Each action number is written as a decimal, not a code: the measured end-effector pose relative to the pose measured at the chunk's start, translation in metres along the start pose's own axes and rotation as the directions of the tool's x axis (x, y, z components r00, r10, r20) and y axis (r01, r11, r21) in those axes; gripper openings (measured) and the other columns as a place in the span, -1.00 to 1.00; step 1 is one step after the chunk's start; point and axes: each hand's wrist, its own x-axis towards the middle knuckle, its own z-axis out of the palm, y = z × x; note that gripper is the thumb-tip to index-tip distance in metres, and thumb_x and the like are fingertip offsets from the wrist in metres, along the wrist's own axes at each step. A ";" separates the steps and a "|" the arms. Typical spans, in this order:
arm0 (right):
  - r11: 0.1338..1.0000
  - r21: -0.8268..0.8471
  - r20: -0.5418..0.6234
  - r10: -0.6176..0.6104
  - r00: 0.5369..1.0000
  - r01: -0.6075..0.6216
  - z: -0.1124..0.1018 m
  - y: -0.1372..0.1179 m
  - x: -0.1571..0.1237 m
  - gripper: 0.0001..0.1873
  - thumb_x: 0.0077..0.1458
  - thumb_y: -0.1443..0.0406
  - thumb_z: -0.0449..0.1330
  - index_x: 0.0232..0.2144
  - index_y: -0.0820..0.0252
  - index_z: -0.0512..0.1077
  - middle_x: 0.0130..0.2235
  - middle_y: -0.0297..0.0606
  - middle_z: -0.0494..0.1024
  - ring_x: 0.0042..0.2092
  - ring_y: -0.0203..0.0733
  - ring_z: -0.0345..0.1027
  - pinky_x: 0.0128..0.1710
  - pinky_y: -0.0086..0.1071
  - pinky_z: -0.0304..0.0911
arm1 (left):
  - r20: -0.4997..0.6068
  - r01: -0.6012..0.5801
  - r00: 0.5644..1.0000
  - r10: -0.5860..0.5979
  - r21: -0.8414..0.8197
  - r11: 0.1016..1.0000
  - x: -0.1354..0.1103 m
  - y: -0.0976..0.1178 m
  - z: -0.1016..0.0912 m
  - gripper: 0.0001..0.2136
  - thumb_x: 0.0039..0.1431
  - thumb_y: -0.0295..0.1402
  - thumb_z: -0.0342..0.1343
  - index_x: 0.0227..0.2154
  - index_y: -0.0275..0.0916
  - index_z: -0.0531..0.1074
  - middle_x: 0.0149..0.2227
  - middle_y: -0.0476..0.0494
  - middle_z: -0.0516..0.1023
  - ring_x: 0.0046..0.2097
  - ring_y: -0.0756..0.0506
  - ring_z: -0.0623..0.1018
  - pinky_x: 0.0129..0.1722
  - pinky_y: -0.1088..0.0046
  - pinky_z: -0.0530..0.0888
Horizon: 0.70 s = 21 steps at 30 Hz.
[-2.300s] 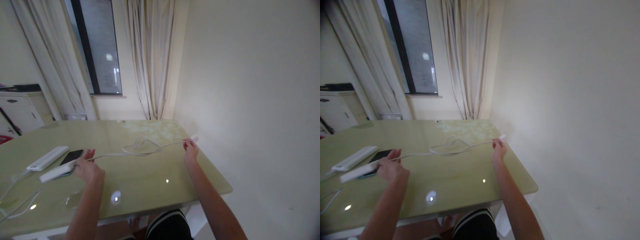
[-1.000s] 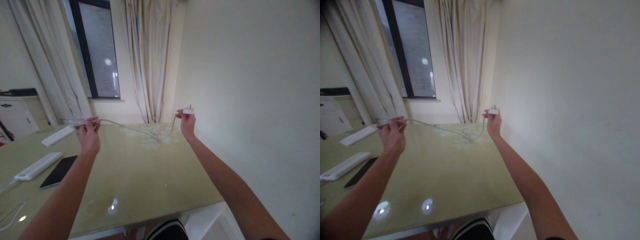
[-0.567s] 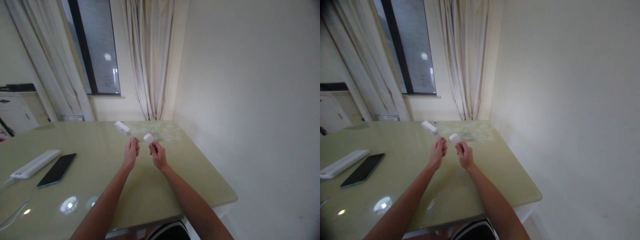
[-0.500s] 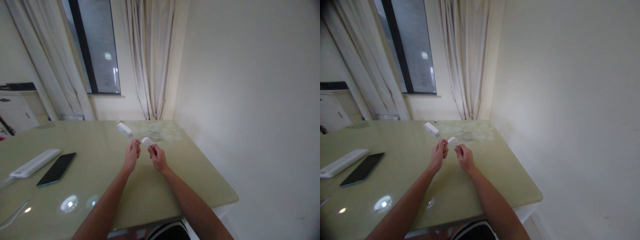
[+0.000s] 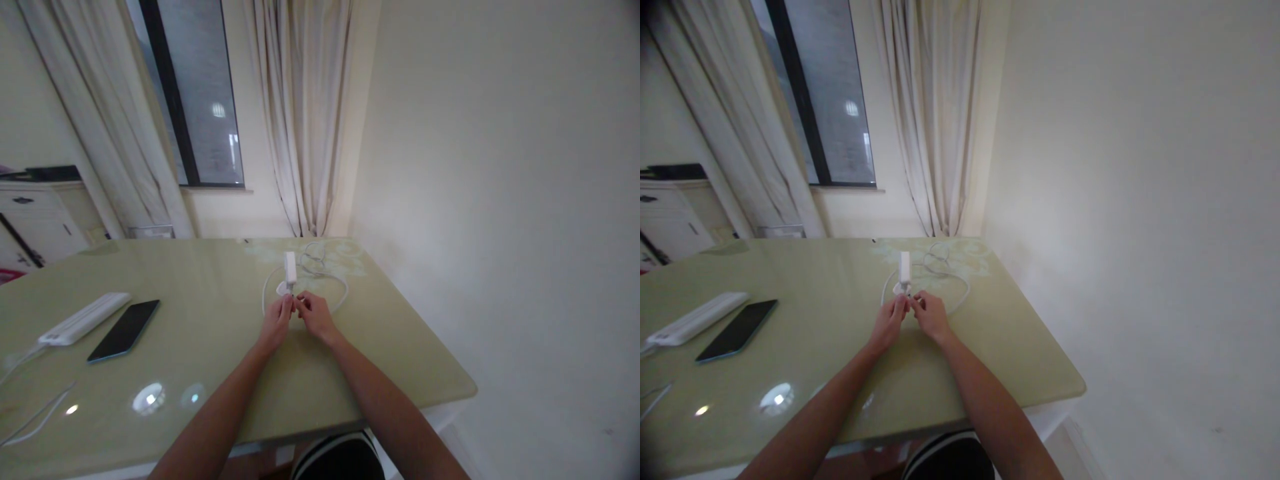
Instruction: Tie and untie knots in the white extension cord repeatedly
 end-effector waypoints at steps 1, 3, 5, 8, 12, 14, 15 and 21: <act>0.999 0.034 0.003 -0.014 1.000 0.014 0.001 0.000 -0.001 -0.71 0.24 0.12 0.19 -0.44 0.15 0.47 -0.57 -0.41 0.44 -0.51 -0.31 0.29 -0.44 -0.47 0.12 | 0.030 -0.019 0.999 0.018 0.027 0.999 -0.001 0.000 0.000 -0.43 0.31 0.20 -0.14 -0.55 -0.20 0.33 -0.58 0.00 0.27 -0.49 -0.03 0.27 -0.45 0.42 0.18; 0.995 0.095 -0.003 -0.037 0.999 0.037 0.002 -0.002 -0.002 -0.70 0.24 0.12 0.18 -0.47 0.14 0.44 -0.55 -0.39 0.45 -0.50 -0.31 0.29 -0.45 -0.47 0.14 | 0.073 -0.059 0.996 0.054 0.069 0.996 -0.001 0.001 -0.001 -0.45 0.34 0.14 -0.15 -0.54 -0.20 0.35 -0.55 -0.03 0.34 -0.46 -0.04 0.32 -0.41 0.42 0.23; 0.992 0.116 -0.005 -0.048 0.999 0.048 0.002 -0.003 -0.002 -0.68 0.25 0.14 0.17 -0.51 0.14 0.41 -0.54 -0.38 0.45 -0.50 -0.30 0.29 -0.45 -0.46 0.16 | 0.085 -0.082 0.994 0.075 0.089 0.993 -0.002 0.003 -0.001 -0.48 0.36 0.09 -0.13 -0.54 -0.21 0.36 -0.53 -0.05 0.40 -0.43 -0.05 0.37 -0.37 0.43 0.26; 0.995 0.071 -0.004 -0.074 0.997 0.074 0.000 -0.005 0.000 -0.64 0.28 0.19 0.13 -0.56 0.15 0.36 -0.53 -0.36 0.43 -0.47 -0.29 0.28 -0.40 -0.44 0.18 | 0.067 -0.083 0.995 0.076 0.107 0.991 -0.002 0.006 0.000 -0.50 0.34 0.06 -0.08 -0.55 -0.21 0.37 -0.54 -0.05 0.41 -0.46 -0.04 0.37 -0.40 0.44 0.25; 0.991 0.042 -0.008 -0.123 0.992 0.123 -0.001 -0.005 0.003 -0.66 0.31 0.23 0.09 -0.53 0.16 0.39 -0.42 -0.31 0.43 -0.39 -0.27 0.30 -0.34 -0.44 0.23 | 0.007 -0.064 0.998 0.063 0.135 0.989 0.000 0.008 0.000 -0.50 0.32 0.06 -0.05 -0.56 -0.22 0.41 -0.58 -0.04 0.39 -0.51 -0.03 0.34 -0.46 0.46 0.20; 0.987 0.062 -0.009 -0.145 0.989 0.145 -0.001 -0.004 0.003 -0.67 0.31 0.23 0.09 -0.50 0.18 0.42 -0.33 -0.27 0.43 -0.33 -0.26 0.33 -0.30 -0.43 0.28 | -0.024 -0.042 0.999 0.046 0.160 0.986 0.001 0.008 -0.002 -0.51 0.31 0.06 -0.03 -0.56 -0.22 0.43 -0.59 -0.04 0.39 -0.52 -0.03 0.35 -0.47 0.46 0.19; 0.985 0.073 -0.005 -0.154 0.988 0.154 -0.001 -0.005 0.003 -0.68 0.31 0.24 0.10 -0.49 0.18 0.44 -0.30 -0.25 0.43 -0.30 -0.25 0.34 -0.28 -0.42 0.30 | -0.038 -0.027 0.999 0.034 0.173 0.985 0.001 0.007 -0.003 -0.51 0.30 0.06 -0.02 -0.56 -0.22 0.44 -0.59 -0.05 0.41 -0.52 -0.04 0.36 -0.47 0.45 0.19; 0.976 0.120 -0.003 -0.180 0.984 0.179 -0.001 -0.008 0.001 -0.78 0.25 0.30 0.16 -0.44 0.18 0.50 -0.31 -0.26 0.39 -0.31 -0.25 0.35 -0.28 -0.38 0.34 | -0.128 0.062 0.991 -0.042 0.154 0.986 0.004 -0.001 -0.007 -0.60 0.25 0.03 0.09 -0.45 -0.21 0.53 -0.49 -0.15 0.51 -0.43 -0.12 0.47 -0.43 0.43 0.25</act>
